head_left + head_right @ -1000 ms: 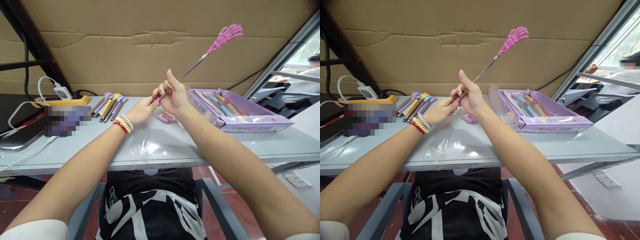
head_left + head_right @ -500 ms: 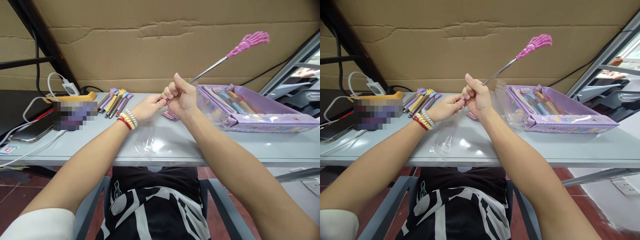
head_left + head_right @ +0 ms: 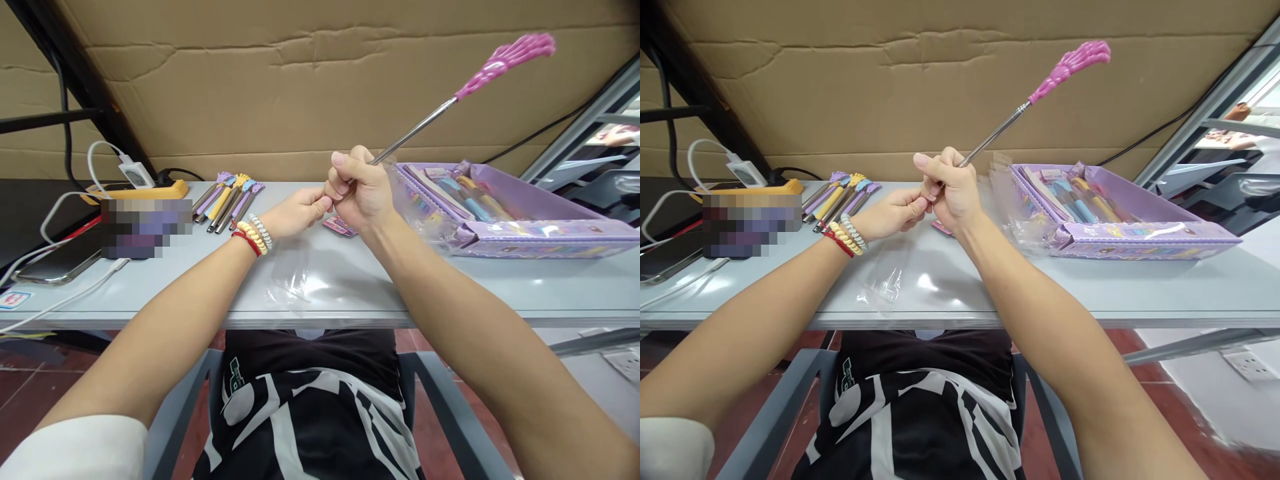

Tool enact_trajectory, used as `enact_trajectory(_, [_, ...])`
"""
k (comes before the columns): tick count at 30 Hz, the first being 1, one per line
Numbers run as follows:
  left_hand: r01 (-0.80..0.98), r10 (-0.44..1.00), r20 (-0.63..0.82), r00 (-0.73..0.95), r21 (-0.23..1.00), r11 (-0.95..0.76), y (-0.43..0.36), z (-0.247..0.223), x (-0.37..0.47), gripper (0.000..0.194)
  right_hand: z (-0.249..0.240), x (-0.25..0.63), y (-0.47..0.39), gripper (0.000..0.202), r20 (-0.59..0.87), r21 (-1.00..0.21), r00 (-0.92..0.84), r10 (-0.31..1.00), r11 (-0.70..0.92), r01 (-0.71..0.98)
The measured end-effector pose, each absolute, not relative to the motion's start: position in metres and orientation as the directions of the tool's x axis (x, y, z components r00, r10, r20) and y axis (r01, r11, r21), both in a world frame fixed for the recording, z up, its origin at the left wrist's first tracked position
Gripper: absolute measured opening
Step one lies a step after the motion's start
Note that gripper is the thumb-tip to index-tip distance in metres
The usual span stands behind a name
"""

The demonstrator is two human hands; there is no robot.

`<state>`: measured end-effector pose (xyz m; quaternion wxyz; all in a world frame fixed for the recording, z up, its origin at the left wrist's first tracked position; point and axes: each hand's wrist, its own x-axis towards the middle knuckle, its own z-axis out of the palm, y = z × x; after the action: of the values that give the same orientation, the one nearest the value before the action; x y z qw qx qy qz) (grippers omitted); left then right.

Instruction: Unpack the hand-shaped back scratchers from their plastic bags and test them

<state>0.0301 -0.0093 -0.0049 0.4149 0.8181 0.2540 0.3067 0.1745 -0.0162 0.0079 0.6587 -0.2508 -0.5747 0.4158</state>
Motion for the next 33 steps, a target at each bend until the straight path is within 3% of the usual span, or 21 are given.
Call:
enact_trajectory(7, [0.225,0.671,0.297,0.679,0.786,-0.576,-0.018,0.0,0.031,0.031,0.015,0.171,-0.027,0.061,0.516,-0.725,-0.082,0.852,0.384,-0.571])
enact_trajectory(14, [0.411,0.708,0.43,0.56,0.598,-0.688,-0.03,0.003,0.042,0.035,0.018,0.177,-0.023,0.064,0.467,-0.761,-0.029,0.884,0.385,-0.522])
enact_trajectory(22, [0.51,0.719,0.49,0.493,0.507,-0.695,-0.035,-0.001,0.049,0.033,0.025,0.171,-0.033,0.063,0.397,-0.749,0.035,0.917,0.346,-0.565])
enact_trajectory(33, [0.595,0.669,0.548,0.502,0.343,-0.727,-0.024,-0.01,0.047,0.028,0.02,0.164,-0.041,0.067,0.493,-0.733,-0.007,0.87,0.41,-0.543])
